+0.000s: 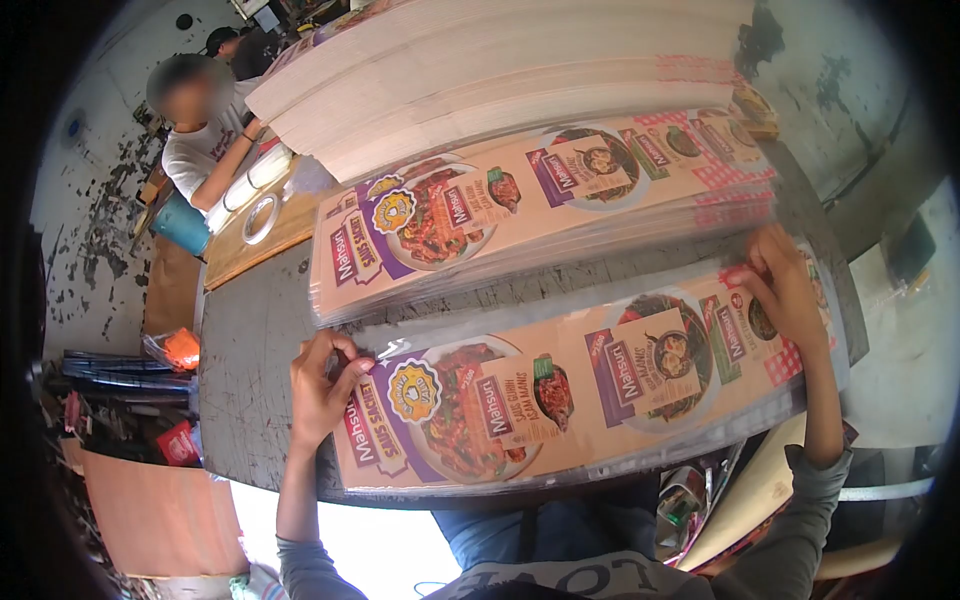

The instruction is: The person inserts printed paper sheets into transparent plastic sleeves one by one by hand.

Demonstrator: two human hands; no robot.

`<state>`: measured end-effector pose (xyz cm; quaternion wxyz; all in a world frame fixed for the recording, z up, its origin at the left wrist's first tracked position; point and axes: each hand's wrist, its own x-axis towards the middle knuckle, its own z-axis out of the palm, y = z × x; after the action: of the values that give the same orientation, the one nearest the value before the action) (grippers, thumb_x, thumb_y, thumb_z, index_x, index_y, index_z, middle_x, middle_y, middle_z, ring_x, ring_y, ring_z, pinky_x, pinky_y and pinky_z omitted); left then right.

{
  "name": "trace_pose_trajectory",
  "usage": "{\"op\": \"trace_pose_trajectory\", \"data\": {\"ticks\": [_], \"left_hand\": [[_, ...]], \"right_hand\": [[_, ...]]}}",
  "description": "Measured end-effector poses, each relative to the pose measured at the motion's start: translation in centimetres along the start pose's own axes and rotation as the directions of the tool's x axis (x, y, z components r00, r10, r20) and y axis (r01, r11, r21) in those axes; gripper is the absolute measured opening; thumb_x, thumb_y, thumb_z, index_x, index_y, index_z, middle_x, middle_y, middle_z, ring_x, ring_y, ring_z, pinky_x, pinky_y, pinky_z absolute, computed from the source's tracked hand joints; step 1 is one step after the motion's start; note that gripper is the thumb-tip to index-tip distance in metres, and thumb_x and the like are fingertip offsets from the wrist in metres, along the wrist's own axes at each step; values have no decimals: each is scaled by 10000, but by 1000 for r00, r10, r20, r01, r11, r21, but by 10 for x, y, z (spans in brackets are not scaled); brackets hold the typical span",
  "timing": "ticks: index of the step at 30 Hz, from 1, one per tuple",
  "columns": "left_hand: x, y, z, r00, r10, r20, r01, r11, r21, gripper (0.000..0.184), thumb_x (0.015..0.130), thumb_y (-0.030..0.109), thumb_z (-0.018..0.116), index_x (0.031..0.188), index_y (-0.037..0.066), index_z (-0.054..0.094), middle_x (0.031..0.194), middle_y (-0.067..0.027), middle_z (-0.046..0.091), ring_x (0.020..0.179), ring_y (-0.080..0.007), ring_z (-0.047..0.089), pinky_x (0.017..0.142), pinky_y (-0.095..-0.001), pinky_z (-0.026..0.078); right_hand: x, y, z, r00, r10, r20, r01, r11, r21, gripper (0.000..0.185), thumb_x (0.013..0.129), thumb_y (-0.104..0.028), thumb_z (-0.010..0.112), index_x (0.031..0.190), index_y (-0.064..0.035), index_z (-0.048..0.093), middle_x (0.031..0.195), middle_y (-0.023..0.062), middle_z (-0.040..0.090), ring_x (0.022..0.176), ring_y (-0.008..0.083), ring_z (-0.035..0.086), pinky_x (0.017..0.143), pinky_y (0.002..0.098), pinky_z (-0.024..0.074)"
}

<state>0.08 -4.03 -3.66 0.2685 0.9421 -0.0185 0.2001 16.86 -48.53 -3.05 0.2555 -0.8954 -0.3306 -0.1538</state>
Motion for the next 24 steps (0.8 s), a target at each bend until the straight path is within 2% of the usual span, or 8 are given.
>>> {"op": "trace_pose_trajectory", "data": {"ticks": [2,4,7,9,10,14,19,24], "left_hand": [[4,4,-3,1000,-3,25,3,1000,-3,204,716,144,710,729,59,525,645,-27,534,579,-183,504,685,-298,343],[5,6,-6,998,-8,63,-2,988,151,223,696,172,726,734,68,532,639,-25,530,579,-180,513,677,-294,347],[4,0,-9,997,-14,75,-4,974,228,275,651,212,756,753,76,540,625,-24,517,576,-180,518,672,-293,344],[4,-3,-18,995,42,88,-57,982,178,306,626,227,769,767,77,543,634,-24,514,585,-178,519,665,-295,341],[4,-3,-20,990,96,99,-108,986,126,340,601,242,782,781,77,545,642,-24,511,594,-176,520,658,-297,339],[3,-3,-19,986,131,107,-152,965,214,365,582,222,790,800,66,542,670,-31,508,614,-177,511,658,-297,338],[0,-7,-17,989,29,145,-38,998,56,397,585,202,793,815,42,511,691,-59,481,615,-208,478,682,-324,344],[-1,-8,-18,988,85,132,-96,992,79,388,612,192,782,816,28,496,713,-80,480,619,-225,475,670,-328,360]], "right_hand": [[0,-2,0,999,51,-1,-51,999,10,300,693,-89,661,737,-19,373,715,90,363,633,245,367,571,330,312],[-2,-2,-1,995,101,-2,-101,995,19,286,698,-92,666,742,-18,394,713,77,372,610,214,375,550,314,316],[-5,7,-5,992,125,-7,-124,989,85,234,703,-78,664,759,-19,445,728,44,415,588,132,412,520,261,328],[-9,20,-15,986,161,-48,-156,983,93,190,702,-40,651,770,-23,474,764,26,451,604,93,450,519,230,348],[-13,30,-19,965,259,-38,-252,958,138,179,705,-27,645,793,-22,490,776,29,463,613,100,473,519,231,364],[-13,32,-21,956,266,-123,-266,964,20,180,715,-40,646,783,-15,481,755,42,444,610,114,460,512,240,360],[-14,32,-24,951,300,-74,-305,949,-78,241,712,-65,662,757,2,435,712,65,392,632,161,418,568,274,361],[-18,31,-23,967,205,-151,-215,975,-48,262,702,-58,661,752,6,412,708,79,387,650,180,402,610,268,353]]}}
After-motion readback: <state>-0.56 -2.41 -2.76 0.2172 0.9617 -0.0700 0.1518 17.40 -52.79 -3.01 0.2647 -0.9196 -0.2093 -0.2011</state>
